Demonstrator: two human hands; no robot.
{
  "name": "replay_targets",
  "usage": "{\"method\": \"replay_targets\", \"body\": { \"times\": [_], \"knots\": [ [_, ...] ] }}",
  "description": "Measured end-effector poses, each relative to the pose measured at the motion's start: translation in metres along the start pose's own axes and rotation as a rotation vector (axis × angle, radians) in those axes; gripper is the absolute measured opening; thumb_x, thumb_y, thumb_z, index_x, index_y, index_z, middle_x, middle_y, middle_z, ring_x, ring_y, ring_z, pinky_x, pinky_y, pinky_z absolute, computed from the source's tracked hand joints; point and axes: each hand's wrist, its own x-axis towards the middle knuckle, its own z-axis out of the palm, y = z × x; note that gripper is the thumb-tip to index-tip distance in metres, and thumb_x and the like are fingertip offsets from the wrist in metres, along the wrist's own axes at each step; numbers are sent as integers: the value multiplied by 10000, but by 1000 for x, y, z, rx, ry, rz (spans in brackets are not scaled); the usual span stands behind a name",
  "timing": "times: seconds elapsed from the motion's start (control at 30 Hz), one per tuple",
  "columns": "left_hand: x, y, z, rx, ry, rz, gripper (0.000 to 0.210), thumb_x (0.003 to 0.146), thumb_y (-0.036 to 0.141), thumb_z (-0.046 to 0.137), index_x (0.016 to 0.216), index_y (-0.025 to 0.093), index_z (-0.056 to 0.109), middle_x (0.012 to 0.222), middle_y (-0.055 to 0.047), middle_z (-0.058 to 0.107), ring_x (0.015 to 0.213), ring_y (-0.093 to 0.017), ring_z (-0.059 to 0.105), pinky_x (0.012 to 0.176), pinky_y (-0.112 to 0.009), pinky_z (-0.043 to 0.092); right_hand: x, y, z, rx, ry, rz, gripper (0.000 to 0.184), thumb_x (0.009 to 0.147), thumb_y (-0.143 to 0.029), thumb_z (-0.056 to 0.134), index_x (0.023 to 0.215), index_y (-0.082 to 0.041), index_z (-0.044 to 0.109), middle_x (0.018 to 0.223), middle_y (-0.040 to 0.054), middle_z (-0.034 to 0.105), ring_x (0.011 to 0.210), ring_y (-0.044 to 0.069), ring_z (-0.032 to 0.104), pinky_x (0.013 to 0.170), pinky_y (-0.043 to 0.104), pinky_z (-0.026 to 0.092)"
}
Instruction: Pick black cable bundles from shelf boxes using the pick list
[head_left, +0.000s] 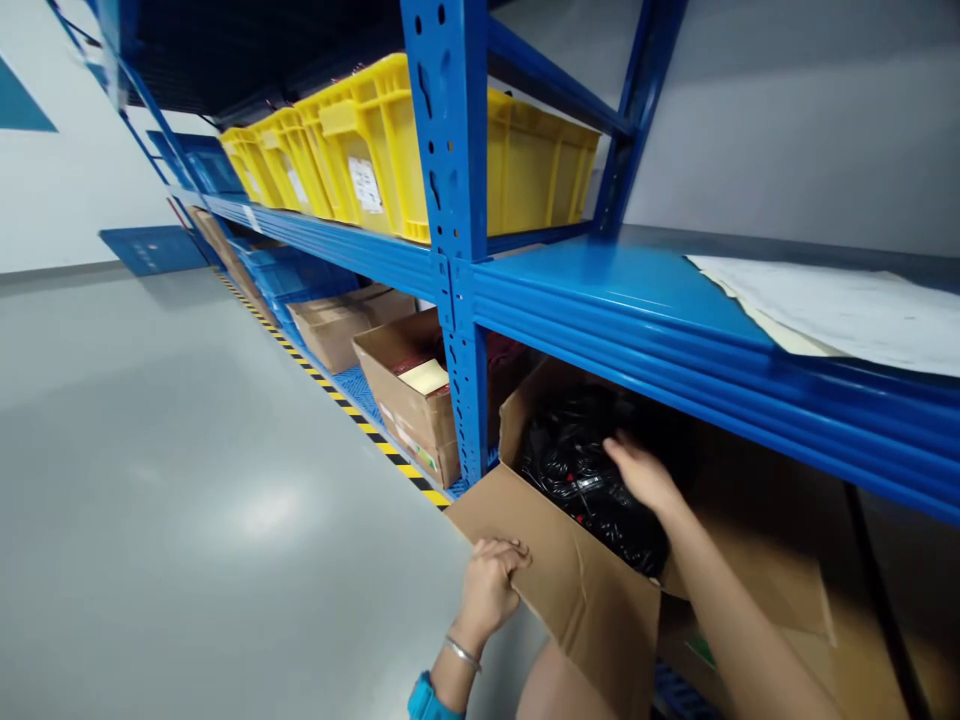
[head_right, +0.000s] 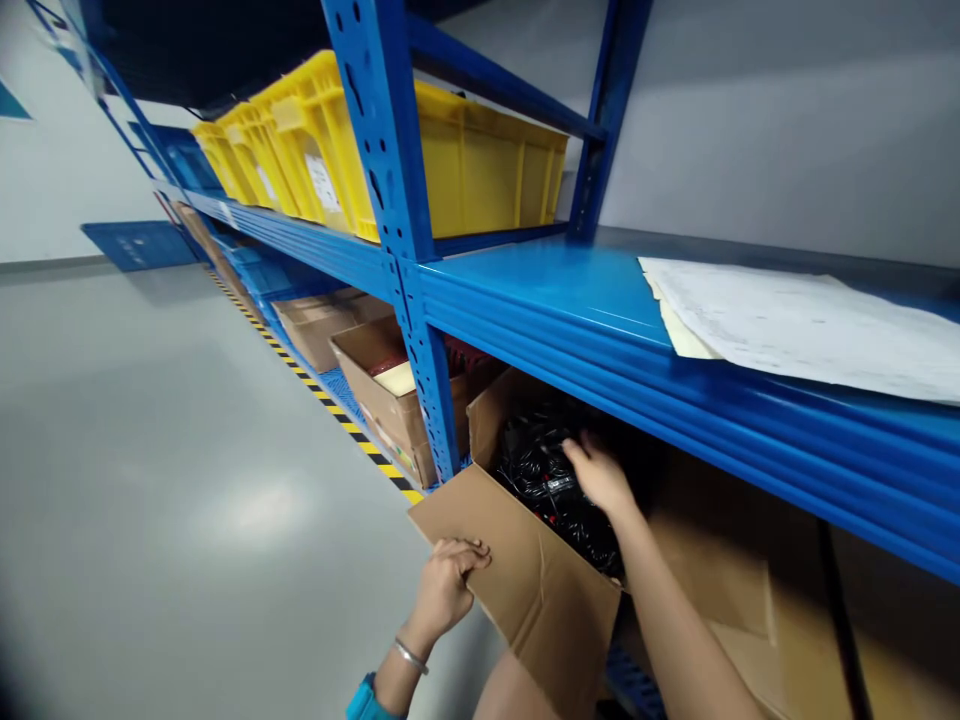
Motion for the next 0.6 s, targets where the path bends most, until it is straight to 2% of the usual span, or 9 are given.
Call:
{"method": "replay_targets", "body": {
  "times": [0.07, 0.13, 0.2, 0.27, 0.33, 0.4, 0.6],
  "knots": [
    [-2, -2, 1, 0, -5, -8, 301, 649, -12, 524, 777, 225, 658, 873, -24, 727, 896, -196, 657, 773, -363, 447, -30, 5, 19, -467, -179, -167, 338, 663, -374, 705, 947, -191, 693, 1066, 86, 644, 1135, 279, 503, 1065, 463, 327],
    [-2, -4, 2, 1, -3, 1, 310, 645, -14, 524, 782, 227, 662, 876, -25, 728, 895, -199, 659, 769, -363, 451, -68, 17, 22, -797, -353, -263, 375, 745, -393, 604, 1028, -160, 683, 1142, 119, 618, 1196, 301, 454, 1067, 487, 316],
    [-2, -5, 1, 7, -7, 11, 313, 644, -13, 527, 785, 231, 664, 873, -17, 728, 892, -199, 659, 763, -363, 454, -105, 34, 13, -1006, -511, -208, 407, 792, -385, 530, 1105, -156, 655, 1202, 121, 590, 1240, 305, 420, 1042, 495, 349],
    [0, -4, 0, 19, -25, 15, 309, 653, -7, 534, 790, 236, 670, 871, -14, 728, 899, -200, 658, 768, -366, 456, -134, 52, -2, -1106, -609, -106, 468, 826, -396, 483, 1228, -177, 580, 1321, 98, 509, 1285, 285, 384, 1053, 498, 344],
    [2, -4, -1, 36, -38, 17, 284, 683, 15, 541, 795, 237, 677, 869, -21, 728, 902, -198, 656, 777, -367, 459, -151, 67, -16, -1113, -634, -75, 528, 870, -413, 415, 1353, -202, 450, 1434, 63, 375, 1340, 239, 314, 1100, 478, 291],
    [2, -4, -2, 53, -36, 21, 237, 718, 49, 549, 792, 231, 681, 866, -30, 728, 890, -193, 659, 775, -365, 467, -160, 80, -24, -1093, -630, -116, 540, 911, -424, 337, 1414, -227, 344, 1480, 31, 283, 1376, 194, 238, 1138, 452, 232],
    [-9, -16, 6, 80, 28, 98, 164, 763, 101, 573, 802, 219, 680, 857, -29, 731, 881, -186, 668, 749, -355, 489, -170, 101, -22, -1166, -558, -240, 522, 934, -401, 297, 1433, -248, 286, 1493, 6, 232, 1389, 194, 195, 1141, 492, 203]
  ]
}}
